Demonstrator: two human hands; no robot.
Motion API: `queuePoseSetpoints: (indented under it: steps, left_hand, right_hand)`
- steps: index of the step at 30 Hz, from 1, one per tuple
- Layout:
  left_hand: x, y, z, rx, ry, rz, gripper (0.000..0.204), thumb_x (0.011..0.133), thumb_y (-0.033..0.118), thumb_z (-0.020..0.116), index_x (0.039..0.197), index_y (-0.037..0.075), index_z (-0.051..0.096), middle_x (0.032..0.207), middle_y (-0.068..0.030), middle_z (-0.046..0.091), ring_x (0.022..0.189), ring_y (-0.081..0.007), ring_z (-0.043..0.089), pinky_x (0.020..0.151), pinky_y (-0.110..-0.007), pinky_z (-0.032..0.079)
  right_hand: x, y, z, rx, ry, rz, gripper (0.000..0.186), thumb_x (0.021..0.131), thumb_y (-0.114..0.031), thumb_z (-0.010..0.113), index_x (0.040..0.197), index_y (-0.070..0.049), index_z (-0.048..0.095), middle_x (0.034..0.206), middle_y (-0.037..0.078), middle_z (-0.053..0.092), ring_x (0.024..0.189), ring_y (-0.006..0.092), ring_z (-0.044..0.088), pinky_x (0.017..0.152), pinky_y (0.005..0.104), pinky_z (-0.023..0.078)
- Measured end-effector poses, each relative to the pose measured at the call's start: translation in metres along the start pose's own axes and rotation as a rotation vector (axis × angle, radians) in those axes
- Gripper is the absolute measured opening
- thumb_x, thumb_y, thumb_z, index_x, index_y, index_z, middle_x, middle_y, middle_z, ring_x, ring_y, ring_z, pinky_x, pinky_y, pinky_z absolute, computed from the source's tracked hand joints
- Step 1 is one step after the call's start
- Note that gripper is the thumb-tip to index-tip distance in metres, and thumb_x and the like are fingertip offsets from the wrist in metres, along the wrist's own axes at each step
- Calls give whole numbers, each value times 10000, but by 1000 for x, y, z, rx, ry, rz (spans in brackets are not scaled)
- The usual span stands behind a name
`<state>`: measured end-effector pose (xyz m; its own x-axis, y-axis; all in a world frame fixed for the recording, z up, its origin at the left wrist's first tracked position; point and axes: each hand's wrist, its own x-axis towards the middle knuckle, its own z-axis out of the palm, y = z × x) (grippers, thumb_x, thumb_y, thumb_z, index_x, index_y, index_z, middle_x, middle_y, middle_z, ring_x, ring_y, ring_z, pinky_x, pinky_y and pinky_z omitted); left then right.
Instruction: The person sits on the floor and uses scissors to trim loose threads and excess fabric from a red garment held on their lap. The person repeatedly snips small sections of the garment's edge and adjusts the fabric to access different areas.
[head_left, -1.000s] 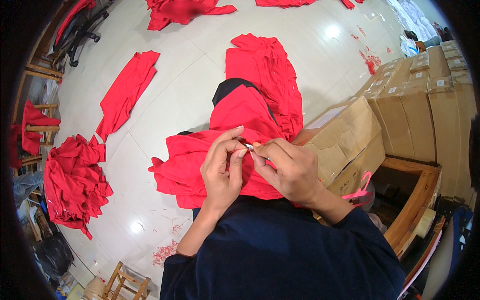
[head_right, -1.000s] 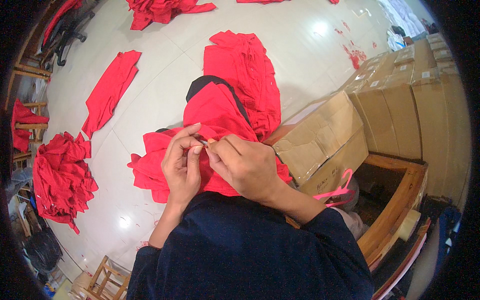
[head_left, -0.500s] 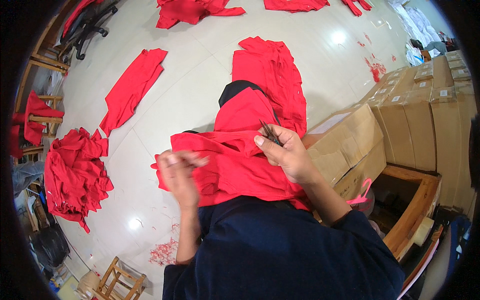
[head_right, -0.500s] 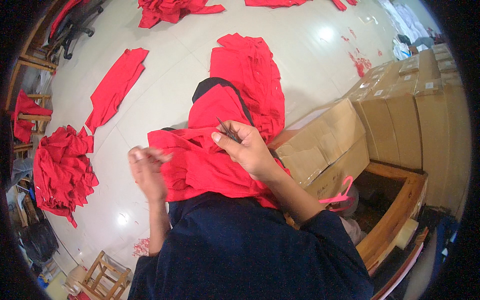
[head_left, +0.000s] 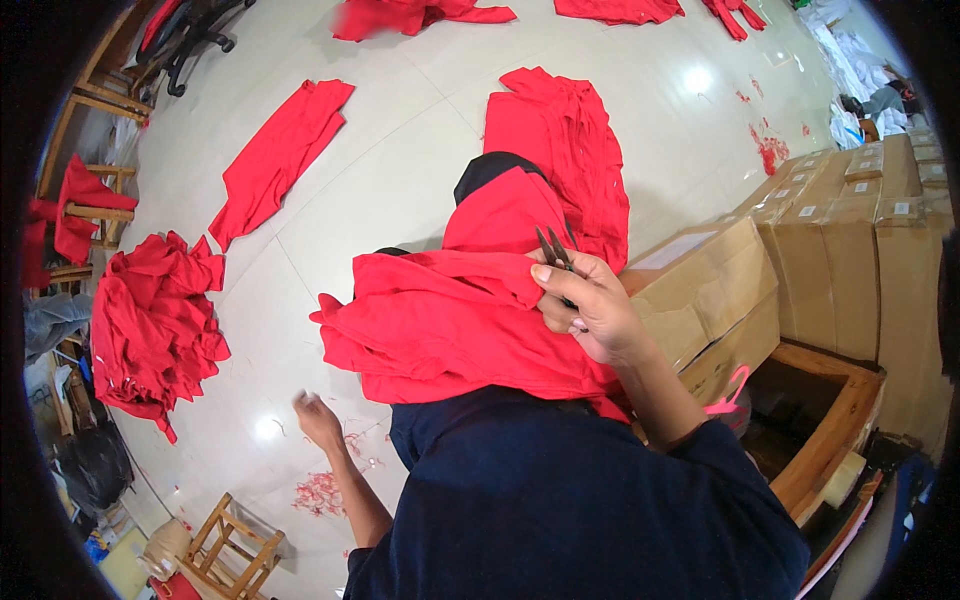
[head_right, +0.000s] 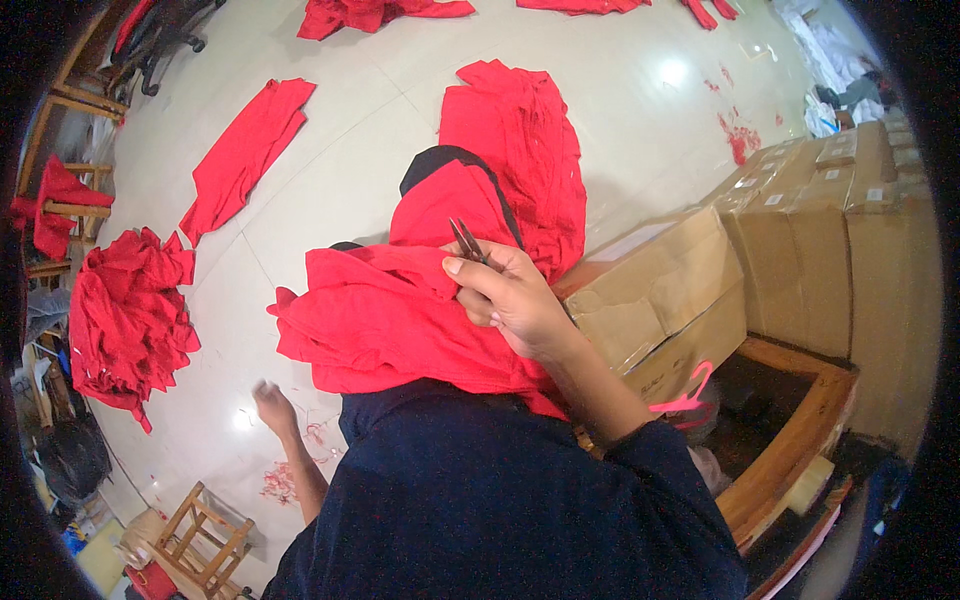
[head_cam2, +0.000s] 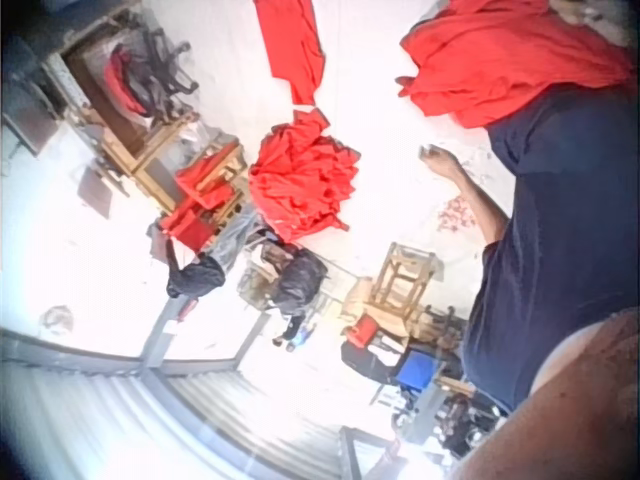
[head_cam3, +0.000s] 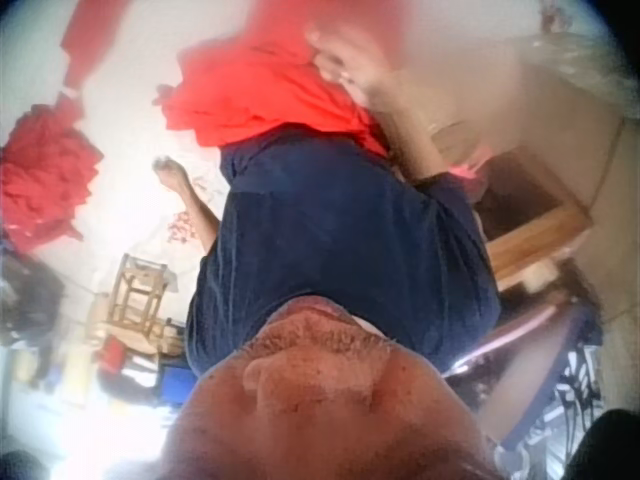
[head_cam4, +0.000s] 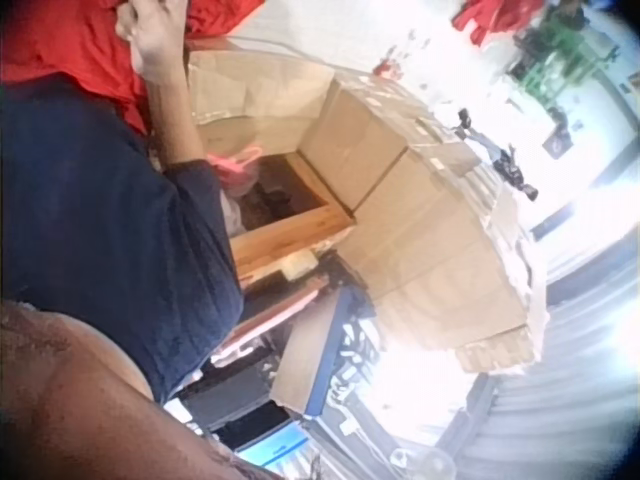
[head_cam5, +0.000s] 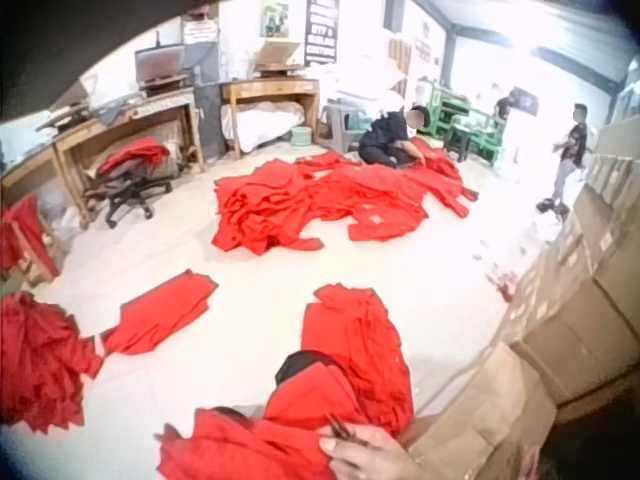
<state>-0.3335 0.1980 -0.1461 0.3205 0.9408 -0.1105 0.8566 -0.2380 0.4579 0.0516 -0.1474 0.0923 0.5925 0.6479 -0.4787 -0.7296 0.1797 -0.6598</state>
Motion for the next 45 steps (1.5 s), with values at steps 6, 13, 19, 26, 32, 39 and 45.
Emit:
queuePoseSetpoints:
  steps: [6,13,19,26,32,39,45]
  left_hand:
    - [-8,283,-43,-573,-93,542,145,1029,76,630,1125,-25,674,1034,-116,717,923,-173,697,799,-310,555]
    - [-70,381,-17,-680,-427,873,192,863,73,813,1007,-5,712,967,-109,745,890,-209,679,821,-339,528]
    - [-80,384,-8,-751,-447,809,189,855,65,822,1002,-5,724,994,-110,752,927,-205,697,835,-323,535]
    - [-90,393,-9,-845,-348,810,100,880,-17,769,972,-9,728,897,-91,699,826,-172,656,774,-286,527]
    - [-55,331,-9,-1134,-345,447,53,1032,28,629,1002,-5,658,894,-45,680,827,-120,668,776,-273,555]
    - [17,58,-11,-562,-19,-201,424,1104,365,492,789,80,495,689,16,425,607,-99,416,550,-295,378]
    - [13,-92,19,84,7,-200,657,970,126,714,1465,-119,358,1432,-319,484,1297,-397,545,1078,-440,469]
  right_hand:
    - [2,0,3,-31,71,33,70,1021,-132,657,1071,-99,621,692,-80,444,494,21,328,457,233,240]
    - [6,2,5,-21,160,21,124,1061,-205,566,957,-143,538,671,-74,393,487,39,341,436,241,245]
    - [4,-2,4,-6,206,6,140,1061,-211,553,942,-147,516,640,-70,355,459,49,334,415,252,244]
    - [2,-4,7,-1,155,54,178,1058,-230,564,912,-153,498,623,-60,355,449,61,336,414,262,244]
    - [1,-3,5,68,100,70,170,1055,-223,571,916,-151,505,630,-64,364,450,56,333,424,251,242]
    - [1,0,1,-21,118,20,92,1039,-169,597,969,-132,550,662,-76,392,453,39,322,421,251,235]
    - [0,3,3,-438,118,-184,222,903,-96,797,974,-102,588,739,-92,466,581,8,379,524,221,303]
